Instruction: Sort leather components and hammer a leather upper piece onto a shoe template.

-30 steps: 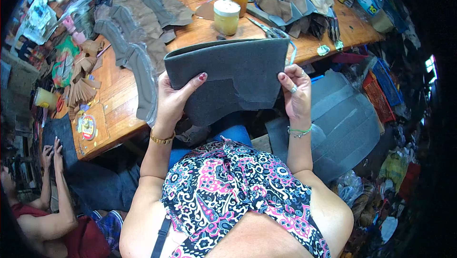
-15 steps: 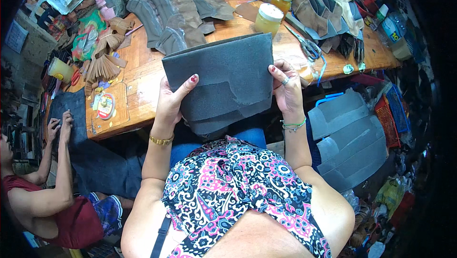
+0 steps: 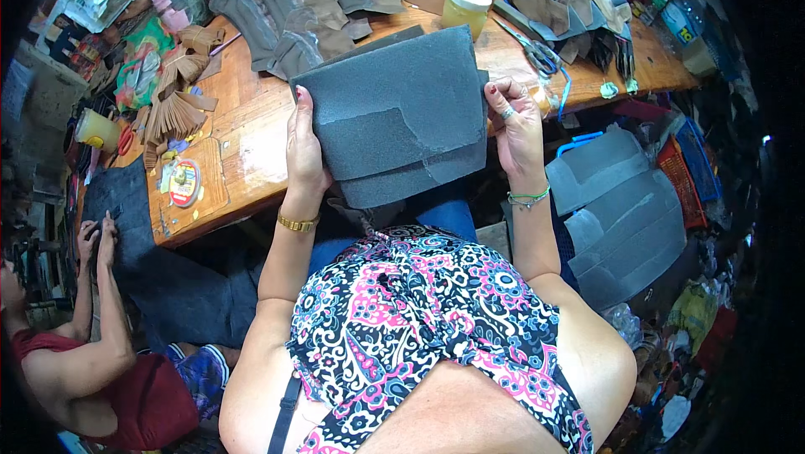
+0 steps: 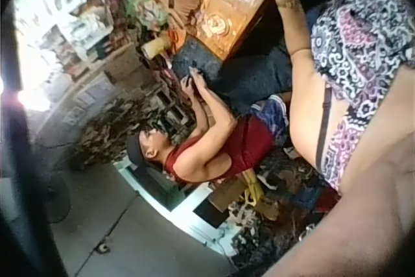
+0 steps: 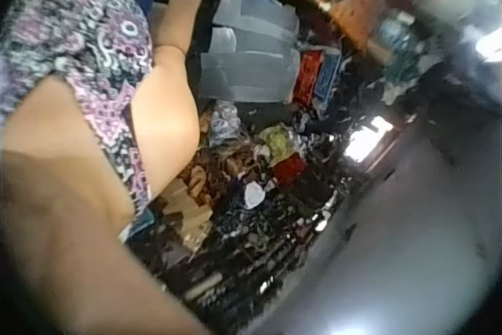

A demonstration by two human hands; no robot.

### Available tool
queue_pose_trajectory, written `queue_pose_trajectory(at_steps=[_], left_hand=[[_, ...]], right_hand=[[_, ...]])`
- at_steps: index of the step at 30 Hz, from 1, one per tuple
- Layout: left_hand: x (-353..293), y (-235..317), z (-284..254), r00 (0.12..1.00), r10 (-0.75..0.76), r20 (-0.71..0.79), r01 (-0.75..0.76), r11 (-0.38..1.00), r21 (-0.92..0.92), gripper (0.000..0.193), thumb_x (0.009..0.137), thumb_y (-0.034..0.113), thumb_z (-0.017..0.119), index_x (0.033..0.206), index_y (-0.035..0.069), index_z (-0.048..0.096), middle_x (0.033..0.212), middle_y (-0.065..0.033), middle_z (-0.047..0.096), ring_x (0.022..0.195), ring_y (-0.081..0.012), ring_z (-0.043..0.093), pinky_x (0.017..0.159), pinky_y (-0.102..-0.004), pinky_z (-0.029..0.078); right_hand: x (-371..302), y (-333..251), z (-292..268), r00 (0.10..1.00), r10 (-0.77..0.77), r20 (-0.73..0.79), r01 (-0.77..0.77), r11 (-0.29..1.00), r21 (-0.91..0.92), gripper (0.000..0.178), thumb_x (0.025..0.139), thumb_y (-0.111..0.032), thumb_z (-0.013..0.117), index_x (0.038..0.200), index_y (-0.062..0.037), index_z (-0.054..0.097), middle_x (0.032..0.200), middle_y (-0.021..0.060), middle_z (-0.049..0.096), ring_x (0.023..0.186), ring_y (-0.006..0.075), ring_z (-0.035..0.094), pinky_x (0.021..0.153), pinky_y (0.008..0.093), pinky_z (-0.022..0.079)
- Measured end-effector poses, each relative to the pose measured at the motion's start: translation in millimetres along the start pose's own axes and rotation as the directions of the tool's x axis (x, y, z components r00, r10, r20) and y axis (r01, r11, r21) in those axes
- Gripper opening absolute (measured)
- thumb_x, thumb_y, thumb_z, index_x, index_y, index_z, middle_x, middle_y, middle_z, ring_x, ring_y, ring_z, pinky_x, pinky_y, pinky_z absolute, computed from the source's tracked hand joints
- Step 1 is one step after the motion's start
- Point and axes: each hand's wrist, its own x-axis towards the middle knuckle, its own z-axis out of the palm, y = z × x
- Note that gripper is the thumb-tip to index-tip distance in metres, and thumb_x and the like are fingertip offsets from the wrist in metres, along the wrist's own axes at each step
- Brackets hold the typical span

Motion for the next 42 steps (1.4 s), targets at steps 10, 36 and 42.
queue_pose_trajectory(at_steps=[10, 36, 42], left_hand=[[12.8, -9.0, 14.8, 0.962, 0.24, -0.134, -0.259, 0.954, -0.149, 0.067, 0.108, 0.053, 0.041, 0.148, -0.001, 0.04, 0.139, -0.0166, 0.055, 0.127, -0.0263, 0.056, 0.109, -0.039, 0.044], [6.6, 16.4, 56.2, 0.773, 0.525, 0.356, -0.608, 0.455, 0.651, 0.027, 0.105, 0.019, 0.062, 0.111, -0.006, 0.07, 0.083, -0.0055, 0.071, 0.075, -0.0063, 0.058, 0.064, -0.0265, 0.048], [12.4, 24.9, 76.8, 0.668, 0.628, 0.399, -0.555, 0.064, 0.829, 0.039, 0.101, 0.038, 0.063, 0.112, 0.002, 0.073, 0.065, -0.0175, 0.063, 0.056, -0.0328, 0.063, 0.052, -0.0388, 0.045]], right_hand=[[7.5, 0.2, -49.6, 0.931, -0.234, -0.279, 0.191, 0.966, -0.175, 0.009, 0.1, -0.012, 0.069, 0.104, -0.0062, 0.065, 0.097, -0.0021, 0.067, 0.091, 0.0051, 0.06, 0.084, 0.0205, 0.046], [-104.3, -136.0, -355.5, 0.467, -0.883, 0.054, -0.521, -0.324, -0.79, 0.048, 0.099, -0.026, 0.068, 0.145, -0.0209, 0.057, 0.113, 0.0149, 0.066, 0.099, 0.0287, 0.068, 0.08, 0.0387, 0.056], [-52.9, -68.4, -26.9, 0.987, 0.04, 0.155, 0.016, 0.939, -0.345, 0.141, 0.061, -0.101, 0.054, 0.157, 0.0004, 0.031, 0.152, 0.022, 0.048, 0.139, 0.0309, 0.049, 0.117, 0.0451, 0.037]])
